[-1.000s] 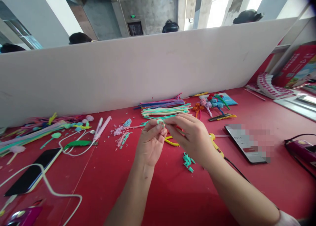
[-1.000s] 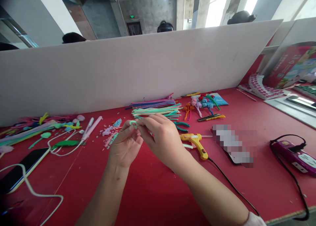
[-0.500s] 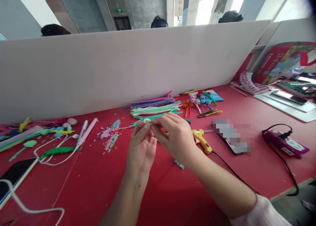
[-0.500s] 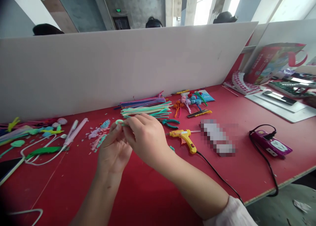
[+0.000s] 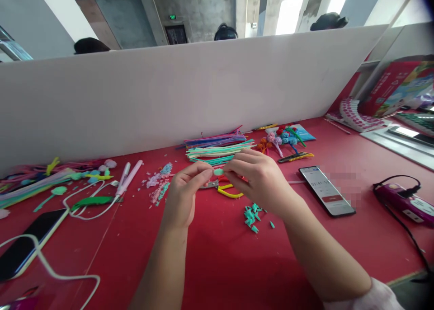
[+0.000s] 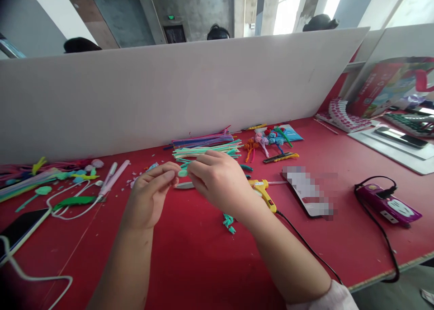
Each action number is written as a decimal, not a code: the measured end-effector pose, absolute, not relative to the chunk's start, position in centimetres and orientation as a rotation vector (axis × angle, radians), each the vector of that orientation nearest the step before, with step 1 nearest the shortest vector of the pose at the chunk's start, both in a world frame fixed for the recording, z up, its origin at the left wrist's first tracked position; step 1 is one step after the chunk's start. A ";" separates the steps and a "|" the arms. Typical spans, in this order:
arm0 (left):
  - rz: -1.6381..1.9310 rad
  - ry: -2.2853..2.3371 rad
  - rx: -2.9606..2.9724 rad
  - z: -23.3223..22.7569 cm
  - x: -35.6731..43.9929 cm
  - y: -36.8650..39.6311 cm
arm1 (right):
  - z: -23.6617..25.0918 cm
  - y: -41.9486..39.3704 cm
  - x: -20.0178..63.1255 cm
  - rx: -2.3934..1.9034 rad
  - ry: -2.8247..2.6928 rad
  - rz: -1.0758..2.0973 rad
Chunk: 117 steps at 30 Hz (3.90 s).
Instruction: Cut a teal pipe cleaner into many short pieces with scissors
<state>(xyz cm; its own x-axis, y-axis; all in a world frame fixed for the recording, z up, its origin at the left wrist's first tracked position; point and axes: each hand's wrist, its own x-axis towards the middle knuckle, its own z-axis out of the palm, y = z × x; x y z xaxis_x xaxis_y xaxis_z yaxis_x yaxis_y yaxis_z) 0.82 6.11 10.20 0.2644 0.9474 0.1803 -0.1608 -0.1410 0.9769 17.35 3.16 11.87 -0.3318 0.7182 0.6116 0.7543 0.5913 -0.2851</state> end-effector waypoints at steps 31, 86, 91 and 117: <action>1.081 0.873 1.349 10.5 1.5 5.5 | 12.0 3.3 17.6 -1.104 -2.171 0.040; 1.400 0.672 0.683 7.7 4.1 5.4 | 9.4 4.3 14.6 -1.250 -1.936 -0.097; 1.323 0.817 1.001 8.7 2.8 5.9 | 10.2 4.3 15.9 -1.171 -1.985 -0.074; 1.386 0.855 1.200 9.3 2.5 5.6 | 11.2 3.7 16.2 -1.075 -2.027 0.047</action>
<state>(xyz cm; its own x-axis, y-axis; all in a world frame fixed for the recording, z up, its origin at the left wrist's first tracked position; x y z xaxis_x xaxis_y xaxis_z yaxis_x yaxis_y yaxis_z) 2.46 5.60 9.25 0.0687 0.9765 0.2041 -0.2559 -0.1805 0.9497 16.19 3.71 11.17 -0.2979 0.7032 0.6455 0.6723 0.6347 -0.3811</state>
